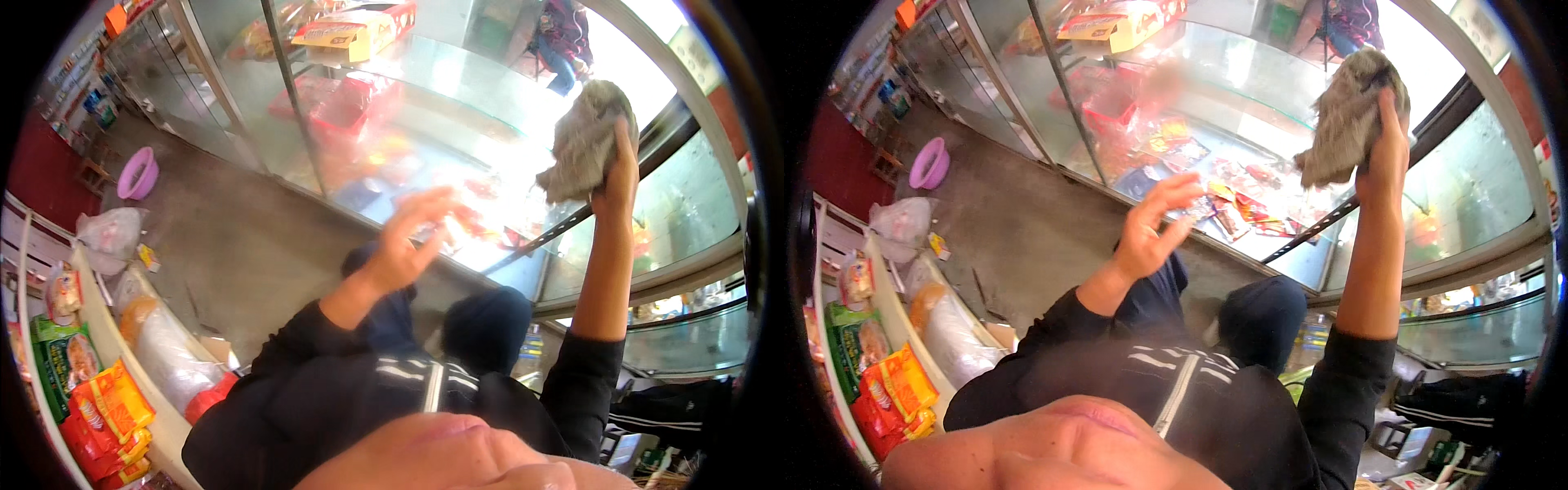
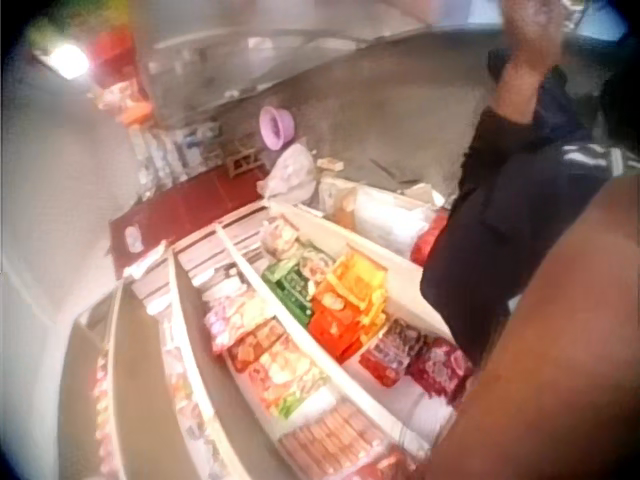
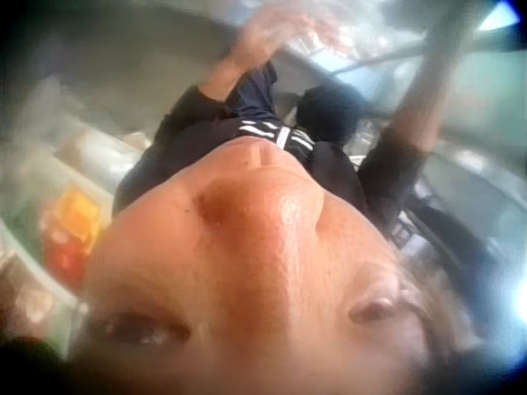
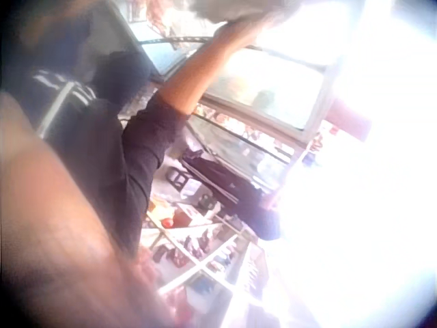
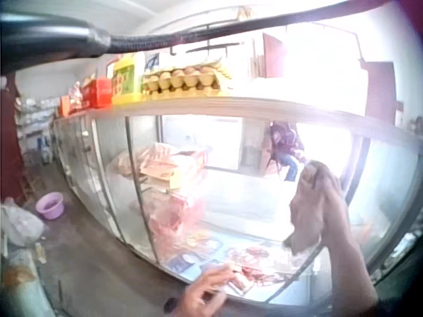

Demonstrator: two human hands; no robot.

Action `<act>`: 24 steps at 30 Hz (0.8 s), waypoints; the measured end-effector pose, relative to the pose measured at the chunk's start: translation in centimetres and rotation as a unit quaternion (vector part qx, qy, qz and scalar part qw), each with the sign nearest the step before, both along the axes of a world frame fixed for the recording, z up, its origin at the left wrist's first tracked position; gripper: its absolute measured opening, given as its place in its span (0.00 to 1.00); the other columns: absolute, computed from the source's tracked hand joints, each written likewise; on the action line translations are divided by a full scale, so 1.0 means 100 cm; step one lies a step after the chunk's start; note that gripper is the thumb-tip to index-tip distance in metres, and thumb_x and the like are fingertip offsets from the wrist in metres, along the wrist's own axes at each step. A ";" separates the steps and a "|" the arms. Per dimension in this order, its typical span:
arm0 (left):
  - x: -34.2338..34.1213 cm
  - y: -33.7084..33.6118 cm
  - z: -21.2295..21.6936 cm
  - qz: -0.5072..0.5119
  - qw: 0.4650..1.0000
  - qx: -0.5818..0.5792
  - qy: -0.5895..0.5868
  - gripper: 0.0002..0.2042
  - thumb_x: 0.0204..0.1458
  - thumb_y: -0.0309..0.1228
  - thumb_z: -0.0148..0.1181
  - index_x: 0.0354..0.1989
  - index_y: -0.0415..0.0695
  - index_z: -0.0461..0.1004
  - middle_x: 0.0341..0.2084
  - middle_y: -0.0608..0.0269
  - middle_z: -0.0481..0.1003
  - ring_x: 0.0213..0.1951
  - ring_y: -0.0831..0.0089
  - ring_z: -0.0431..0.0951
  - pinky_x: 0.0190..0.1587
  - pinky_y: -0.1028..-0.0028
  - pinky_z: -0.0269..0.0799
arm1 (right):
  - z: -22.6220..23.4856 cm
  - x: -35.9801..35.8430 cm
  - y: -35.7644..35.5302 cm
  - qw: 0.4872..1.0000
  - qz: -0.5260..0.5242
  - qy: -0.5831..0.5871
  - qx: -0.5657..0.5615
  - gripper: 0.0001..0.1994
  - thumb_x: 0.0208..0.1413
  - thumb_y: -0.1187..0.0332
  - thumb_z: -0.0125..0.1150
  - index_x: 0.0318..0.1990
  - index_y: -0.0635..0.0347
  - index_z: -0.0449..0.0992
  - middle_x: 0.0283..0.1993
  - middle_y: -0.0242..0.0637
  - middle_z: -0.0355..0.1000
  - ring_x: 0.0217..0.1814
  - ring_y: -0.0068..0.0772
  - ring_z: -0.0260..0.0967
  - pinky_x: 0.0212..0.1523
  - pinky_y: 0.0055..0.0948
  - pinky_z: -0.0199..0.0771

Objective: The person cleans the glass surface of a refrigerated display case using a cloth. They move various packaged food items, including boxes and plastic containers, aside to wipe the glass underneath and then return them to their original positions.

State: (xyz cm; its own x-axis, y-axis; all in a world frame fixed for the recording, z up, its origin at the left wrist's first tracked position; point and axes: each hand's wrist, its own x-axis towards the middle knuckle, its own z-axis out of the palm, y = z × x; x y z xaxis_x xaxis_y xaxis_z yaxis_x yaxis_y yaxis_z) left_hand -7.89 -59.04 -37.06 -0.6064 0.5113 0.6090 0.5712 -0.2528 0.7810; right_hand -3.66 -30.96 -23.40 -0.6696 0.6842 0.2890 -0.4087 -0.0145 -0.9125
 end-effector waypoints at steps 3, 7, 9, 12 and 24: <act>-0.038 0.010 -0.004 0.094 0.994 0.045 0.030 0.17 0.49 0.19 0.52 0.49 0.40 0.73 0.55 0.52 0.69 0.57 0.64 0.68 0.57 0.68 0.64 | -0.008 -0.069 0.074 0.905 -0.118 -0.202 0.354 0.29 0.56 0.54 0.57 0.64 0.53 0.61 0.61 0.49 0.63 0.60 0.50 0.63 0.60 0.41 0.62; -0.087 0.029 -0.015 0.207 0.973 0.076 0.066 0.17 0.48 0.19 0.52 0.48 0.41 0.74 0.53 0.51 0.70 0.56 0.59 0.69 0.58 0.66 0.62 | -0.055 -0.130 0.056 0.638 -0.097 -0.452 0.616 0.31 0.53 0.48 0.54 0.64 0.43 0.61 0.66 0.39 0.58 0.69 0.48 0.51 0.65 0.48 0.51; -0.111 0.045 -0.018 0.264 0.955 0.054 0.122 0.19 0.48 0.22 0.54 0.50 0.43 0.73 0.54 0.53 0.69 0.57 0.56 0.67 0.61 0.63 0.58 | -0.052 -0.170 0.105 0.653 0.116 -0.350 0.661 0.28 0.55 0.50 0.51 0.63 0.43 0.62 0.68 0.36 0.56 0.72 0.43 0.46 0.67 0.50 0.44; -0.138 0.065 -0.033 0.328 0.929 0.017 0.169 0.21 0.49 0.28 0.55 0.55 0.46 0.71 0.59 0.54 0.64 0.62 0.51 0.59 0.64 0.56 0.50 | -0.059 -0.226 0.087 0.681 0.061 -0.267 0.679 0.18 0.58 0.60 0.50 0.55 0.49 0.69 0.62 0.41 0.63 0.67 0.44 0.55 0.65 0.40 0.53; -0.165 0.091 -0.084 0.356 0.880 -0.026 0.313 0.25 0.45 0.30 0.56 0.56 0.57 0.69 0.61 0.54 0.58 0.67 0.43 0.47 0.65 0.40 0.37 | 0.040 -0.426 0.165 0.819 -0.079 -0.035 0.567 0.20 0.51 0.56 0.61 0.44 0.64 0.75 0.40 0.44 0.75 0.38 0.36 0.73 0.41 0.30 0.73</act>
